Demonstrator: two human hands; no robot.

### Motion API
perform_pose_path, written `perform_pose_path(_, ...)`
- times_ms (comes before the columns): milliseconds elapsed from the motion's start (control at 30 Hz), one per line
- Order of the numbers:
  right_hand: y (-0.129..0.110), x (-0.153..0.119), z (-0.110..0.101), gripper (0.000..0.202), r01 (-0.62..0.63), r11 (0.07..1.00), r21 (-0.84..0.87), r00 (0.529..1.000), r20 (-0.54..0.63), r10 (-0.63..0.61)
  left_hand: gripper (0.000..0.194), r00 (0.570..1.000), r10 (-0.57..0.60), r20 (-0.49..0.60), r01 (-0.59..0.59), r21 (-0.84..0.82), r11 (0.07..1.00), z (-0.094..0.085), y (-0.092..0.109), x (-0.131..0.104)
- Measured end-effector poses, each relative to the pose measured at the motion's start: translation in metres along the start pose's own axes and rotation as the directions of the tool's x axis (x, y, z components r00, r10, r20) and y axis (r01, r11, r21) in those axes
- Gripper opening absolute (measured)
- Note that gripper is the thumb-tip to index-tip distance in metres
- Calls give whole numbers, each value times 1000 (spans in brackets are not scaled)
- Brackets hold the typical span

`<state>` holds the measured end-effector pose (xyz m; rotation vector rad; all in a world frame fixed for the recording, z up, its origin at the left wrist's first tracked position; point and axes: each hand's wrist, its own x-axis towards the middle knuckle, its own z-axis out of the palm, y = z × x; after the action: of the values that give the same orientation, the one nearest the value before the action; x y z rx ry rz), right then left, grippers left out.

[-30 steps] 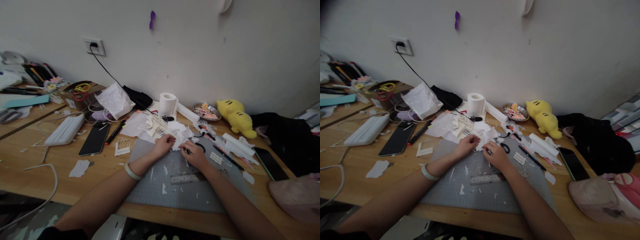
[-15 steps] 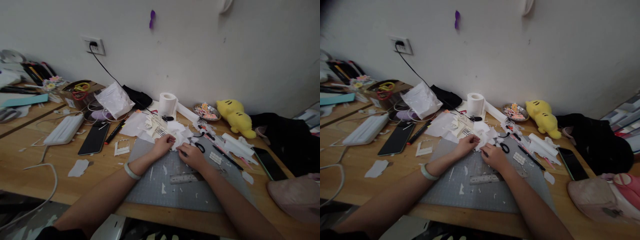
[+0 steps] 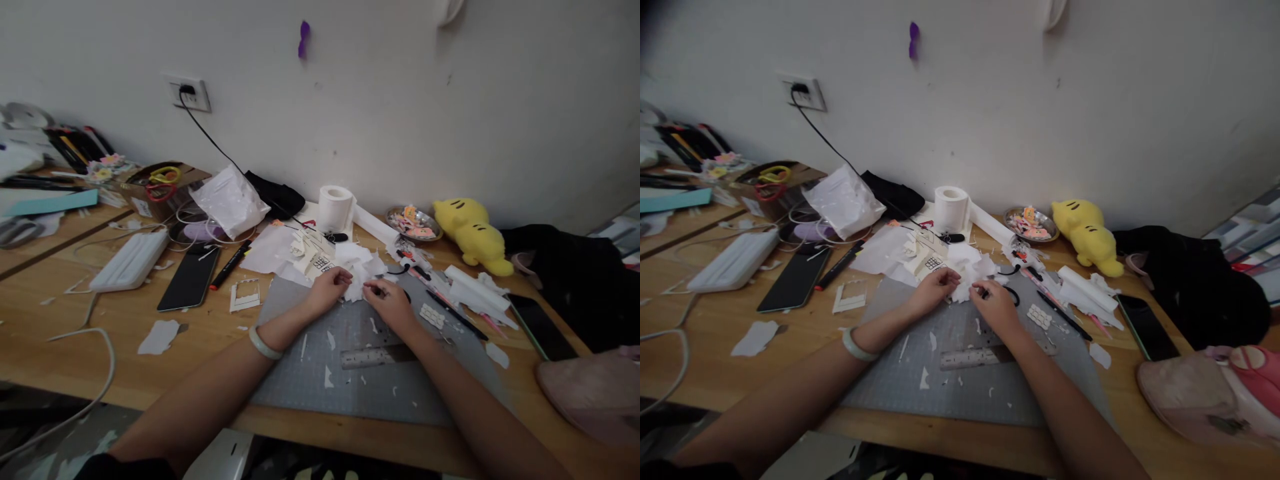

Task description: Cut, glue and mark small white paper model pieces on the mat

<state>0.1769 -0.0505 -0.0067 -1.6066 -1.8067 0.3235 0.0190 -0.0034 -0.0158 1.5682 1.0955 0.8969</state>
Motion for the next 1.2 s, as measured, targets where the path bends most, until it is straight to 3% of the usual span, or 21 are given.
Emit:
perform_pose_path(267, 5, 2, -1, 22, -139, 983, 123, 988, 91, 129, 18, 999, 34, 7, -32, -145, 989, 0, 2, 0)
perform_pose_path(600, 8, 6, -3, 23, -241, 924, 296, 964, 182, 193, 16, 999, 30, 16, -24, -293, 956, 0, 3, 0)
perform_pose_path(767, 4, 8, -5, 25, -296, 888, 353, 951, 196, 239, 17, 998, 3, -69, -25, -331, 943, 0, 4, 0)
perform_pose_path(1033, 6, 9, -5, 28, -348, 841, 414, 937, 148, 315, 18, 960, -88, -266, -18, -374, 927, -5, 3, 4)
perform_pose_path(1200, 6, 7, 1, 32, -312, 834, 456, 944, 53, 325, 24, 968, -98, -230, -3, -404, 915, -4, 4, 2)
